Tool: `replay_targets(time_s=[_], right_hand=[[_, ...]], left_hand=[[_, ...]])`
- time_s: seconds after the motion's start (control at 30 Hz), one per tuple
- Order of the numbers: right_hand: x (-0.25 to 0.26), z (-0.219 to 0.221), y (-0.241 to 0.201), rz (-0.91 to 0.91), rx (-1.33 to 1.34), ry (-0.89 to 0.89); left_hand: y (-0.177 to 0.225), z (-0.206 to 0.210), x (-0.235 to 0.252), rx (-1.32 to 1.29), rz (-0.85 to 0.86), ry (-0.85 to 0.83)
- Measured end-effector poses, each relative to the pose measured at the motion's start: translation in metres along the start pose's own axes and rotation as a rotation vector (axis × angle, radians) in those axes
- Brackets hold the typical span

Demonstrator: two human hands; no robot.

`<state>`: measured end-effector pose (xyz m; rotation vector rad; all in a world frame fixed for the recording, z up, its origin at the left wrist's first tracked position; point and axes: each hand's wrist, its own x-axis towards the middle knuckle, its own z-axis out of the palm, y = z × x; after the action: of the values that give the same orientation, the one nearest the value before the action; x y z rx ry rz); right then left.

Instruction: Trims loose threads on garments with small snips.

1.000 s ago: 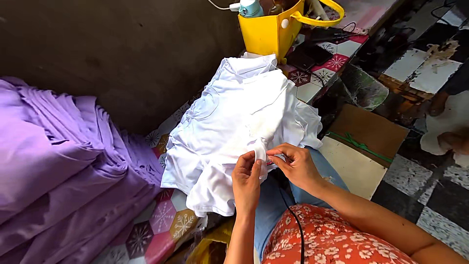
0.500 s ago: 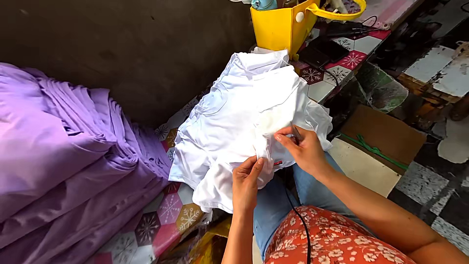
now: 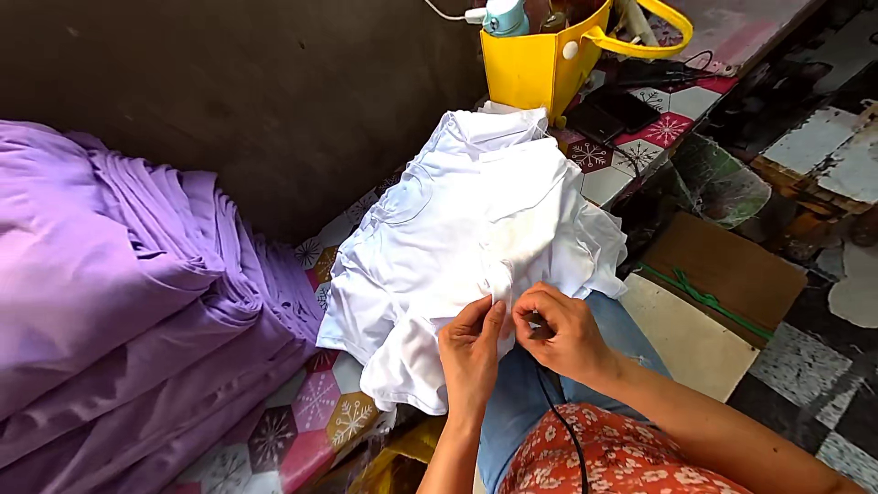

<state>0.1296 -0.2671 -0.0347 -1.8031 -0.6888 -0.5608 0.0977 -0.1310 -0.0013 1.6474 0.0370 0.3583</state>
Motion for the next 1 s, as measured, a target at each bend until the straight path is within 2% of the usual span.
replay_targets(time_s=[0.07,0.1,0.17,0.23,0.3,0.4,0.5,0.8,0.9,1.0], right_hand=[[0.001,-0.005,-0.003,0.106,0.267,-0.007],[0.001,-0.010,-0.003,0.137,0.320,-0.004],[0.002,-0.022,0.006,0.145,0.225,-0.055],[0.002,-0.031,0.018,0.115,-0.012,-0.171],[0.003,-0.032,0.024,0.019,-0.161,-0.234],[0.011,-0.027,0.026,-0.177,-0.286,-0.210],[0.019,-0.026,0.028,-0.265,-0.328,-0.179],[0.026,-0.030,0.027,-0.336,-0.366,-0.172],[0.023,-0.028,0.027,-0.299,-0.356,-0.155],[0.023,-0.030,0.026,-0.050,-0.141,-0.146]], left_hand=[[0.001,-0.004,0.005,-0.022,-0.022,-0.011],[0.002,-0.006,0.007,-0.012,-0.029,-0.010],[0.005,-0.010,0.014,-0.004,-0.045,-0.008],[0.008,-0.013,0.019,0.002,-0.064,-0.009],[0.011,-0.013,0.023,0.010,-0.075,-0.016],[0.014,-0.012,0.027,0.035,-0.066,-0.039],[0.017,-0.011,0.027,0.065,-0.043,-0.051],[0.018,-0.008,0.027,0.130,-0.029,-0.071],[0.016,-0.008,0.027,0.147,-0.043,-0.074],[0.014,-0.011,0.028,0.130,-0.065,-0.077]])
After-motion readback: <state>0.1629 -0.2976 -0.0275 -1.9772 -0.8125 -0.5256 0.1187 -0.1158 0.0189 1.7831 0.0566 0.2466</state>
